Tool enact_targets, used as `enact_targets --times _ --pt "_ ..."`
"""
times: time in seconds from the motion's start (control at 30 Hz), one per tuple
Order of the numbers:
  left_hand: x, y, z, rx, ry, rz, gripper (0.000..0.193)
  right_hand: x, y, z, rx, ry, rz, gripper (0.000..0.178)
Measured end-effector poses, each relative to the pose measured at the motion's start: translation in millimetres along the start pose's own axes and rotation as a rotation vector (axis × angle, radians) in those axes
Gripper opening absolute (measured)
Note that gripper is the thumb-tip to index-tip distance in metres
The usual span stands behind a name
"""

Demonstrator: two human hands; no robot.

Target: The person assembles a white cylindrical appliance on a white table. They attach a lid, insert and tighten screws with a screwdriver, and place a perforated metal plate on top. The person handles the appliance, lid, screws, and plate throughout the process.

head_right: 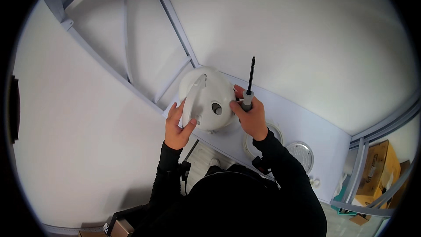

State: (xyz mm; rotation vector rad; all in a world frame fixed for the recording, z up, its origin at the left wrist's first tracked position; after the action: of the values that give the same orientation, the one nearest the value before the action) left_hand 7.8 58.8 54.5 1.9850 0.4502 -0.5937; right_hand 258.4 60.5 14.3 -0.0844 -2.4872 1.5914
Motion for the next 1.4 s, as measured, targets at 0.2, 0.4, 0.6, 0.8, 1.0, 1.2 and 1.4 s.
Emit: enact_targets --times 0.2,0.4,0.6,0.8,1.0,1.2,1.4 --pt "3 0 0 0.065 0.073 -0.093 0.066 1 -4 -2 0.006 -0.051 0.035 0.052" --pt "8 -9 -3 0.065 0.103 -0.108 0.065 2 -2 -3 0.008 -0.105 0.037 0.055" --pt "24 -27 -6 -0.003 0.091 -0.017 0.063 5 -4 -5 0.029 -0.159 0.007 0.058" --pt "32 -35 -7 0.031 0.131 -0.122 0.063 6 -5 -8 0.027 -0.197 0.023 0.062" --pt "32 -34 -9 0.032 0.151 -0.151 0.067 5 0 -11 0.006 -0.232 0.081 0.064" --pt "34 -39 -7 -0.005 0.177 -0.258 0.076 6 0 -13 0.002 -0.234 0.110 0.064" --pt "44 -53 -13 0.129 0.303 -0.310 0.082 8 0 -13 0.002 -0.192 0.103 0.061"
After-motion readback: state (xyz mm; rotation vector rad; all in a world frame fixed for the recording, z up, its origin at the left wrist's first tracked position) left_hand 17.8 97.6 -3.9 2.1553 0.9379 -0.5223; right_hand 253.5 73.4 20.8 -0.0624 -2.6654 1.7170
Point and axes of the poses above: each hand's wrist, its own z-axis away from the middle knuckle, its own x-axis out of the palm, y = z × x, the point moved 6 cm from there along -z, towards the middle knuckle, and after that the axes turned 11 degrees about -x, right-handed, at the moved point
